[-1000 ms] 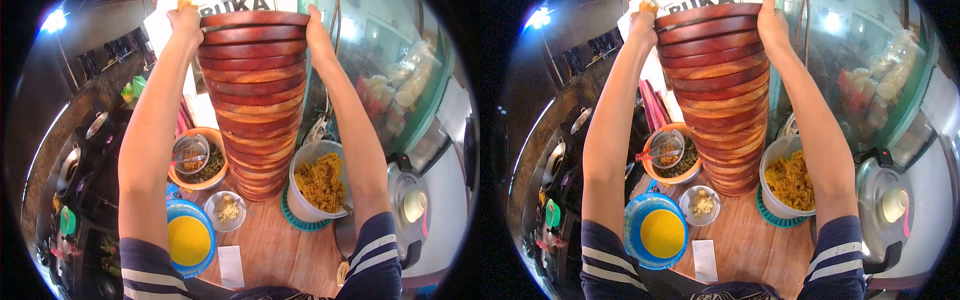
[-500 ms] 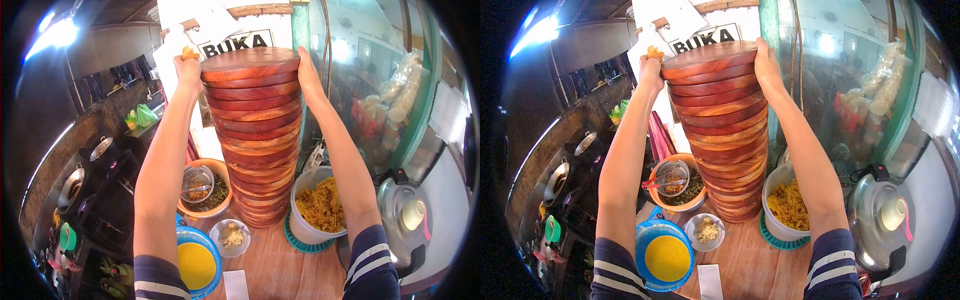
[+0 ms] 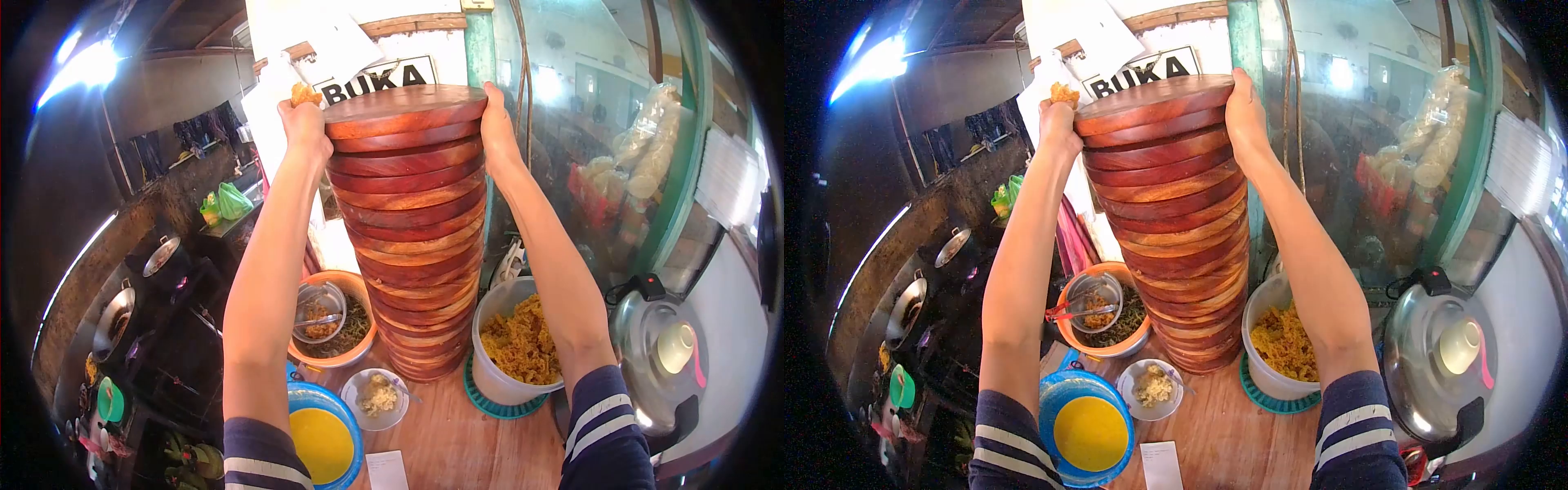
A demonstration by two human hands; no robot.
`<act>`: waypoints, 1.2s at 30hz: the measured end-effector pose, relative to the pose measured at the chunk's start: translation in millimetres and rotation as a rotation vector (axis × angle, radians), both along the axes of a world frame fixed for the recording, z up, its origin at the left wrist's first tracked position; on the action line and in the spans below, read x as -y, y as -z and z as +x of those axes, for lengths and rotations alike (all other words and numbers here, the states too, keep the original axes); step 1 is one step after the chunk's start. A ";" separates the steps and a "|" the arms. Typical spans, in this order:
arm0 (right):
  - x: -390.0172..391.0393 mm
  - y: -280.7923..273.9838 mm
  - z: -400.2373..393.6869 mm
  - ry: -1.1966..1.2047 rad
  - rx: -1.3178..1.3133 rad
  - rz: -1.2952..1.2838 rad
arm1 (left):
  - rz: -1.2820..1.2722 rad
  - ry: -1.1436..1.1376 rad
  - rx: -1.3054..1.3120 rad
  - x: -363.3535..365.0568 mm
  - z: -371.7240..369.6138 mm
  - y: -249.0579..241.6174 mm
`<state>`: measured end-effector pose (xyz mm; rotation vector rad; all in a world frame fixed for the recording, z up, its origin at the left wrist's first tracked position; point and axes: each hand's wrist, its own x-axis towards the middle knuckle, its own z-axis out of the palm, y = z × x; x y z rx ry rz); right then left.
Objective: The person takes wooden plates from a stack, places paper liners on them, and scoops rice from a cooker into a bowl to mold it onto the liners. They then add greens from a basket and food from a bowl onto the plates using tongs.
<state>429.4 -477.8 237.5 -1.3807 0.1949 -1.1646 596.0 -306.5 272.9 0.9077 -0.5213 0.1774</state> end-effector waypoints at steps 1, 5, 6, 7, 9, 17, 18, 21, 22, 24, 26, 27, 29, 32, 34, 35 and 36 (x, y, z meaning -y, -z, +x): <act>-3.8 -2.0 -3.5 -0.008 0.022 0.001 | -0.017 0.010 0.005 -1.1 -4.0 -1.7; -9.1 -3.3 -7.8 0.042 0.038 0.012 | -0.018 0.030 -0.014 -3.4 -14.6 -3.6; -11.3 -2.4 -9.8 0.047 0.039 0.014 | -0.036 0.025 -0.002 -4.2 -15.2 -3.0; -13.9 -1.3 -11.8 0.042 0.071 0.005 | -0.057 0.021 0.012 -4.9 -16.2 -3.0; -16.4 0.4 -13.4 0.052 0.102 0.002 | -0.043 0.019 0.037 -7.5 -17.7 -1.6; -17.2 10.6 -12.3 0.184 0.221 -0.173 | 0.009 0.060 0.015 -23.6 -14.5 8.4; -21.2 13.0 -16.1 0.195 0.194 -0.137 | 0.003 0.057 0.029 -26.8 -13.3 9.8; -35.7 15.2 -32.1 0.224 0.247 -0.159 | -0.022 0.071 0.053 -37.7 -38.8 9.5; -41.7 13.8 -40.8 0.213 0.264 -0.175 | -0.041 0.058 0.052 -40.2 -39.0 9.3; -49.6 15.5 -47.6 0.182 0.326 -0.167 | -0.080 0.048 0.112 -50.0 -41.2 11.8; -53.4 20.9 -56.4 0.058 0.417 -0.155 | -0.124 0.031 0.158 -59.1 -67.1 12.9; -57.8 25.3 -62.7 0.069 0.421 -0.152 | -0.133 0.010 0.171 -65.1 -90.0 15.1; -73.3 33.6 -78.5 -0.084 0.555 -0.114 | -0.178 -0.010 0.188 -79.7 -110.7 28.8; -97.0 45.5 -120.4 -0.180 0.576 -0.104 | -0.215 -0.049 0.208 -101.6 -150.5 58.9; -112.4 59.2 -152.0 -0.221 0.570 -0.112 | -0.205 -0.124 0.090 -109.0 -195.9 78.5; -119.6 68.0 -169.7 -0.229 0.561 -0.112 | -0.197 -0.124 0.086 -114.6 -211.4 91.2; -129.0 78.7 -186.0 -0.217 0.550 -0.092 | -0.171 -0.123 0.052 -122.3 -225.7 104.9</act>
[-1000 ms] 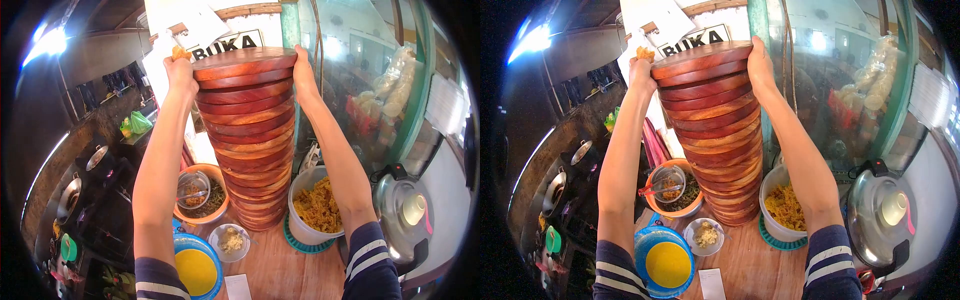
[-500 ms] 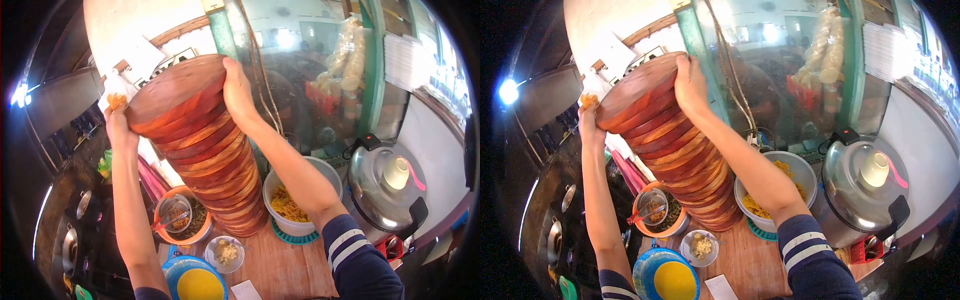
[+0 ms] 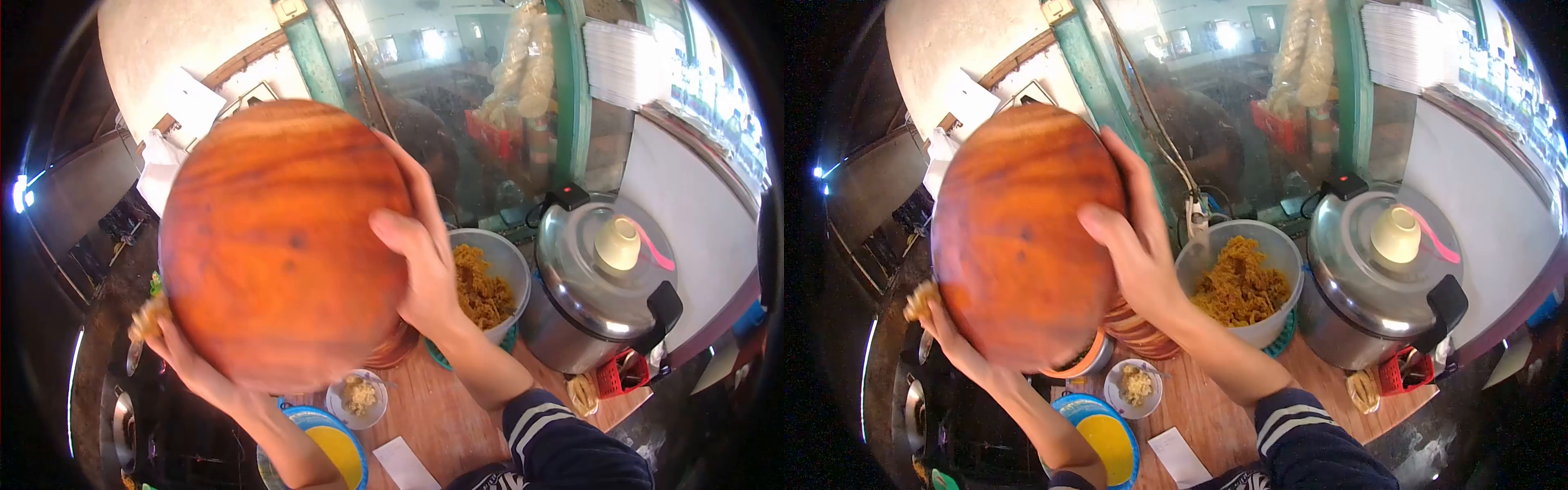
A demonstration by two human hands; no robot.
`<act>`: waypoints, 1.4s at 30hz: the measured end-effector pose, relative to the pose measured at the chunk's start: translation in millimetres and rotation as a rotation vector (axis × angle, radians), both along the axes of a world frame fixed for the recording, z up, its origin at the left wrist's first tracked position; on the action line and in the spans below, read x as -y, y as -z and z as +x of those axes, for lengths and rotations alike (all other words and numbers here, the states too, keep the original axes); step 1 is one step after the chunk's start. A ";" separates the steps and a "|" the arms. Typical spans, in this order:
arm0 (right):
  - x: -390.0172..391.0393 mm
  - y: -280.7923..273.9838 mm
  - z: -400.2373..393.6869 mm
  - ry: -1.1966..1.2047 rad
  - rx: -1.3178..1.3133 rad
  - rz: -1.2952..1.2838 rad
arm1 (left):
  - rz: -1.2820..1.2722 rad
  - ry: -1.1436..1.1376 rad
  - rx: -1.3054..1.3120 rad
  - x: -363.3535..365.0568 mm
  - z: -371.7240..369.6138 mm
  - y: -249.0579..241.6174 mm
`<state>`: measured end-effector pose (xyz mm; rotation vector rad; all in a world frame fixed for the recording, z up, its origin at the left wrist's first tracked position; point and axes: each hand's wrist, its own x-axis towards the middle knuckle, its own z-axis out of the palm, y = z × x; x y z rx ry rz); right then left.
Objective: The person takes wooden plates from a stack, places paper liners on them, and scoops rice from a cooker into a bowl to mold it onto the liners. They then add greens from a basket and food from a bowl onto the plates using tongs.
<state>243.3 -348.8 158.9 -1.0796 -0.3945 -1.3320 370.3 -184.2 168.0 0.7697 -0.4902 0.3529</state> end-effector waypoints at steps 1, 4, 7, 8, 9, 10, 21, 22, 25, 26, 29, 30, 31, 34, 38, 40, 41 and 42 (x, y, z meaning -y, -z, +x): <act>-9.1 12.1 -16.4 0.007 -0.014 0.018 | 0.022 0.003 -0.036 -7.8 -13.5 14.1; -26.6 68.3 -68.4 0.044 -0.138 0.135 | -0.097 0.243 -0.124 -32.1 -55.0 58.3; -46.6 125.2 -121.1 -0.025 -0.220 0.422 | -0.115 0.830 -0.543 -63.1 -92.5 96.9; -50.9 143.5 -140.2 -0.064 -0.255 0.503 | -0.047 0.920 -0.595 -72.9 -98.2 117.7; -55.1 161.6 -159.3 -0.103 -0.289 0.587 | 0.025 0.870 -0.609 -79.6 -105.1 141.7; -56.5 179.7 -176.4 -0.109 -0.331 0.641 | 0.091 0.821 -0.618 -83.5 -112.6 170.2; -76.3 390.7 -305.6 -0.160 -0.709 1.312 | 0.223 1.501 -0.817 -126.8 -180.0 343.4; -76.2 406.6 -309.8 -0.229 -0.699 1.379 | 0.310 1.532 -0.794 -134.1 -174.1 368.8; -76.2 433.9 -317.8 -0.358 -0.692 1.367 | 0.460 1.671 -0.807 -135.8 -183.3 361.1; -76.2 439.4 -321.5 -0.357 -0.696 1.375 | 0.431 1.651 -0.856 -136.4 -196.3 348.6; -75.4 447.1 -330.7 -0.542 -0.775 1.354 | 0.549 1.774 -0.994 -147.9 -200.0 370.1; -78.2 455.2 -332.4 -0.561 -0.742 1.318 | 0.553 1.776 -1.012 -152.6 -201.4 376.4; -80.5 466.2 -335.6 -0.577 -0.710 1.285 | 0.553 1.803 -0.980 -156.6 -204.1 382.7; -86.1 514.0 -345.5 -0.439 -0.693 1.261 | 0.624 1.853 -0.964 -165.3 -208.8 390.1; -99.6 507.8 -371.6 -0.279 -1.066 1.141 | 0.720 1.822 -0.964 -175.5 -212.9 394.9; -115.8 492.4 -372.5 -0.340 -0.899 1.299 | 0.735 1.820 -0.952 -177.0 -212.3 395.5; -121.2 499.2 -374.3 -0.336 -0.903 1.313 | 0.737 1.825 -0.968 -178.8 -210.2 398.9; -123.3 509.3 -373.6 -0.430 -0.788 1.363 | 0.819 1.831 -0.961 -178.1 -208.0 399.5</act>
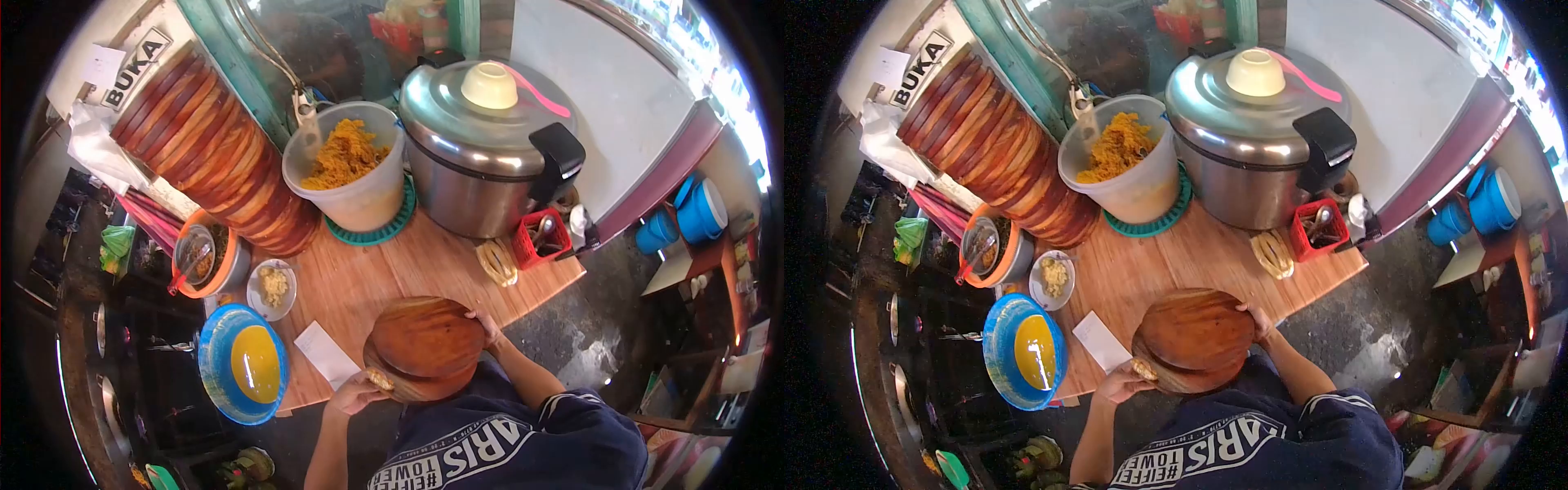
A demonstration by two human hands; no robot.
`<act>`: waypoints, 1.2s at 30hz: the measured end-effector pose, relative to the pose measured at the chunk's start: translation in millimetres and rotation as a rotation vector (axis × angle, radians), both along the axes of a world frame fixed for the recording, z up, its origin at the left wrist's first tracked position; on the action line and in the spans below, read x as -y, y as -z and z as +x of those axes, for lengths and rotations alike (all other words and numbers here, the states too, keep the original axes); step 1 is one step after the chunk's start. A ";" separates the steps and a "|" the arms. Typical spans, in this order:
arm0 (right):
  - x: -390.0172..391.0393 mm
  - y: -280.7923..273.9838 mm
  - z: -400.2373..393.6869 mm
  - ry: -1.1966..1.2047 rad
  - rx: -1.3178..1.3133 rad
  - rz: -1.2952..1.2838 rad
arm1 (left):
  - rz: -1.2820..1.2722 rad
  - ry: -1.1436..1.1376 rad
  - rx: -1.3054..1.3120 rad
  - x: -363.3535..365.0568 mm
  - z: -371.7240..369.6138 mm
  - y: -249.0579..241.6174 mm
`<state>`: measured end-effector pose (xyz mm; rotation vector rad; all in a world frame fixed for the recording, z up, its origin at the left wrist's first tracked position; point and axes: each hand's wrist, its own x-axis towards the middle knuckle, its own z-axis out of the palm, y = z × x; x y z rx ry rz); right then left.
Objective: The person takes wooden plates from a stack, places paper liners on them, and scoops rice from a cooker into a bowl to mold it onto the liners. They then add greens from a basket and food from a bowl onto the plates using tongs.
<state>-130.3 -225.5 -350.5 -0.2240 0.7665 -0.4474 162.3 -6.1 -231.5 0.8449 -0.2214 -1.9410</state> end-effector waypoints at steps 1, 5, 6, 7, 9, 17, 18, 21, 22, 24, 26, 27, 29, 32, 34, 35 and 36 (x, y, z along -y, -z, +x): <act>-1.8 6.5 0.3 0.020 0.114 0.078 | 0.028 0.045 0.043 3.1 0.8 -3.2; -2.6 10.8 -3.2 0.119 0.058 0.064 | 0.044 0.091 0.059 7.6 13.1 -7.1; -1.4 5.8 -3.8 0.153 0.062 0.062 | 0.056 0.110 0.085 9.8 15.8 -9.9; 0.7 0.7 -3.7 0.183 0.067 0.060 | 0.056 0.100 0.084 10.4 16.3 -13.0; 7.0 -11.9 -9.5 0.201 0.043 0.023 | 0.108 0.126 0.197 19.8 13.2 -39.3; 48.2 -147.3 -7.7 0.154 -0.250 -0.686 | 0.213 0.212 0.487 59.7 35.0 -95.4; 45.1 -167.2 -4.3 -0.051 -0.500 -1.052 | 0.227 0.233 0.500 68.1 37.7 -102.7; 18.9 -190.2 17.4 -0.273 -0.693 -1.639 | 0.231 0.301 0.676 91.8 46.6 -107.5; 11.6 -188.0 24.0 -0.339 -0.636 -1.714 | 0.230 0.341 0.725 100.4 45.6 -116.6; 0.8 -173.5 27.3 -0.411 -0.573 -1.785 | 0.209 0.407 0.834 116.3 46.4 -126.3; -7.9 -143.5 31.3 -0.467 -0.573 -1.897 | 0.184 0.525 0.986 128.4 47.0 -133.9; -10.2 -133.6 31.8 -0.473 -0.570 -1.896 | 0.187 0.522 0.983 135.4 45.5 -136.8; -16.4 -113.1 32.3 -0.654 -0.660 -2.156 | 0.094 0.707 1.216 145.2 43.6 -140.2; -19.9 -73.8 24.1 -0.769 -0.687 -2.209 | -0.030 0.849 1.406 160.5 42.1 -122.4; -21.3 -57.6 18.8 -0.802 -0.675 -2.235 | -0.183 0.883 1.592 165.6 32.7 -111.3; -21.1 -50.4 16.2 -0.807 -0.658 -2.218 | -0.177 0.882 1.590 165.9 26.9 -102.3; -21.0 -46.2 14.1 -0.810 -0.641 -2.202 | -0.179 0.924 1.674 169.2 9.9 -110.5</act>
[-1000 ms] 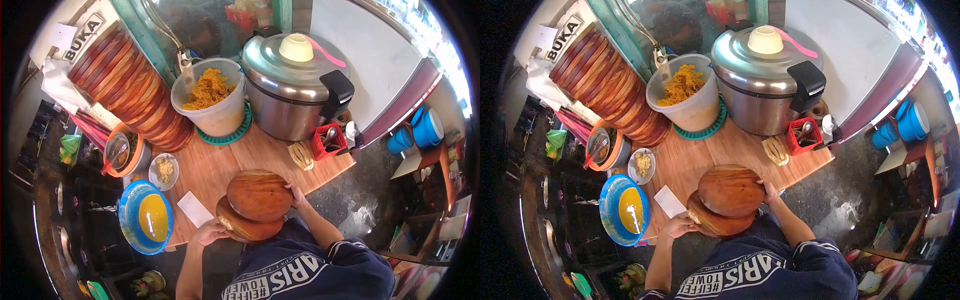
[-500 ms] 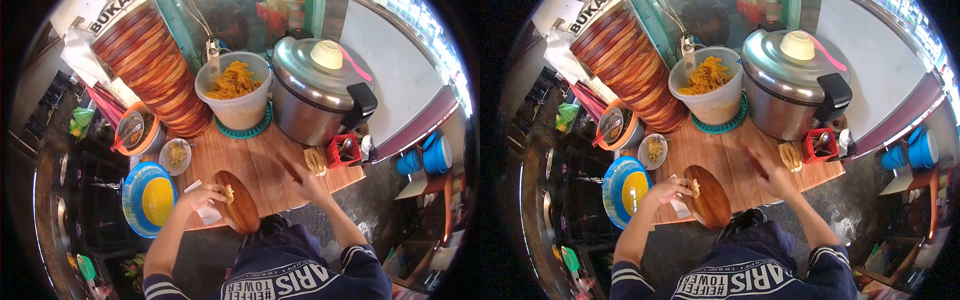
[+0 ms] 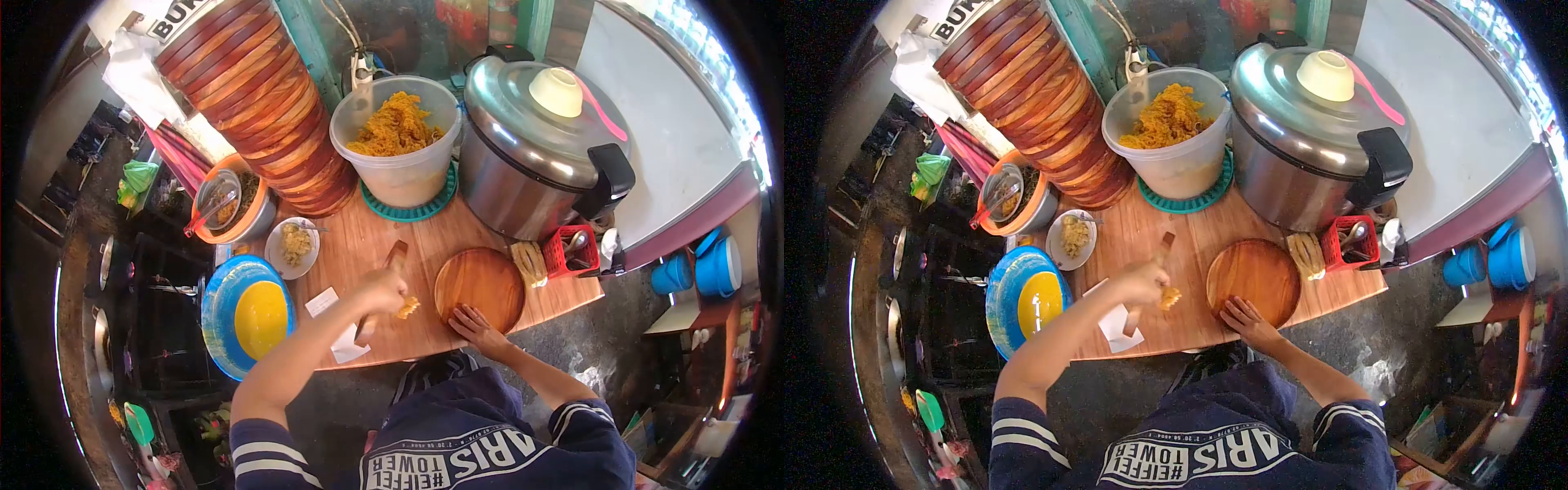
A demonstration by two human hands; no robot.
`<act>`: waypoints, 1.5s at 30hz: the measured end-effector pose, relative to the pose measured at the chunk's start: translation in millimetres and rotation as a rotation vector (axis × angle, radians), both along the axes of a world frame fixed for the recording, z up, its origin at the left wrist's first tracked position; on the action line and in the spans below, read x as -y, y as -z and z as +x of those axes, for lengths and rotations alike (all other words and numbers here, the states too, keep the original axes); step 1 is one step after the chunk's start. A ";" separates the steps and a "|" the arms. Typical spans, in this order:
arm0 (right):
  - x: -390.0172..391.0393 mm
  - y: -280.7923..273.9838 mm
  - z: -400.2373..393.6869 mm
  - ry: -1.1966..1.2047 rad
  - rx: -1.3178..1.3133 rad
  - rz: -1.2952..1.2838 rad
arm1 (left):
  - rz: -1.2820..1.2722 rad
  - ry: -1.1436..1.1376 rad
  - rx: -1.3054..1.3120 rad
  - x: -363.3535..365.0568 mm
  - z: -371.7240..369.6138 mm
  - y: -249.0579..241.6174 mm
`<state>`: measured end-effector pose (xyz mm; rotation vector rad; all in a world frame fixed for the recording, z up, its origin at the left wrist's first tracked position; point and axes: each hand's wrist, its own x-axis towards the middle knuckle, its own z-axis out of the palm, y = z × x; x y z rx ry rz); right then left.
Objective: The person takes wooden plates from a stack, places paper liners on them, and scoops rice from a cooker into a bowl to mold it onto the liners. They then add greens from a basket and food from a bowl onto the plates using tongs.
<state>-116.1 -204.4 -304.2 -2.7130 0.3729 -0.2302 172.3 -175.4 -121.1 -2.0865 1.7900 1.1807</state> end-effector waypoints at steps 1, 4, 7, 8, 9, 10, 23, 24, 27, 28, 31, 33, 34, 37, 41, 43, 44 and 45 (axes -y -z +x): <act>0.4 2.0 -1.5 -0.004 0.000 0.000 | -0.010 0.039 0.084 4.1 -14.9 -3.0; 2.9 4.9 -4.1 -0.027 -0.025 0.006 | -0.076 0.039 0.198 3.8 -46.2 21.5; 5.4 8.1 -2.3 -0.051 -0.040 0.028 | -0.120 0.048 0.175 -6.9 -70.5 20.5; 7.9 16.2 3.5 0.082 0.153 0.371 | -0.125 0.040 0.178 -12.3 -75.4 21.0; 12.5 20.5 9.2 0.215 0.346 0.712 | -0.150 0.070 0.199 -18.0 -80.0 22.3; 20.9 9.1 20.5 0.207 0.348 0.710 | -0.171 0.101 0.222 -24.5 -84.3 25.3; 92.6 13.1 130.4 0.590 0.061 0.778 | -0.221 -0.177 -0.316 -72.5 -87.1 72.5; 98.5 25.7 136.0 0.565 0.076 0.777 | -0.157 -0.341 -0.607 -78.4 -79.8 81.7; 107.7 17.4 155.0 0.546 0.074 0.751 | -0.340 -0.739 -1.069 -91.0 -64.2 103.5; 109.4 15.3 161.6 0.557 0.063 0.730 | -0.336 -0.891 -1.010 -92.1 -60.3 85.5; 115.2 31.3 180.6 0.519 0.134 0.573 | -0.353 -1.125 -1.140 -118.9 -43.2 92.0; 117.2 43.4 185.6 0.508 0.162 0.491 | -0.365 -1.226 -1.095 -141.5 -34.7 102.6; 117.8 46.6 185.9 0.492 0.177 0.418 | -0.342 -1.292 -1.143 -150.0 -34.4 96.6; 122.9 32.5 172.9 0.273 0.301 0.149 | -0.286 -1.368 -1.194 -175.8 -32.1 103.8; 116.8 8.5 112.8 0.329 0.049 0.463 | -0.238 -1.497 -1.139 -205.0 -36.7 112.5; 99.1 11.3 57.6 0.365 -0.111 0.325 | -0.200 -1.515 -1.111 -209.3 -35.9 121.2; 83.9 14.9 30.5 0.419 -0.225 0.262 | -0.169 -1.576 -1.206 -209.5 -34.8 128.1; 68.8 19.2 4.3 0.448 -0.202 0.237 | -0.140 -1.636 -1.301 -209.4 -33.1 136.4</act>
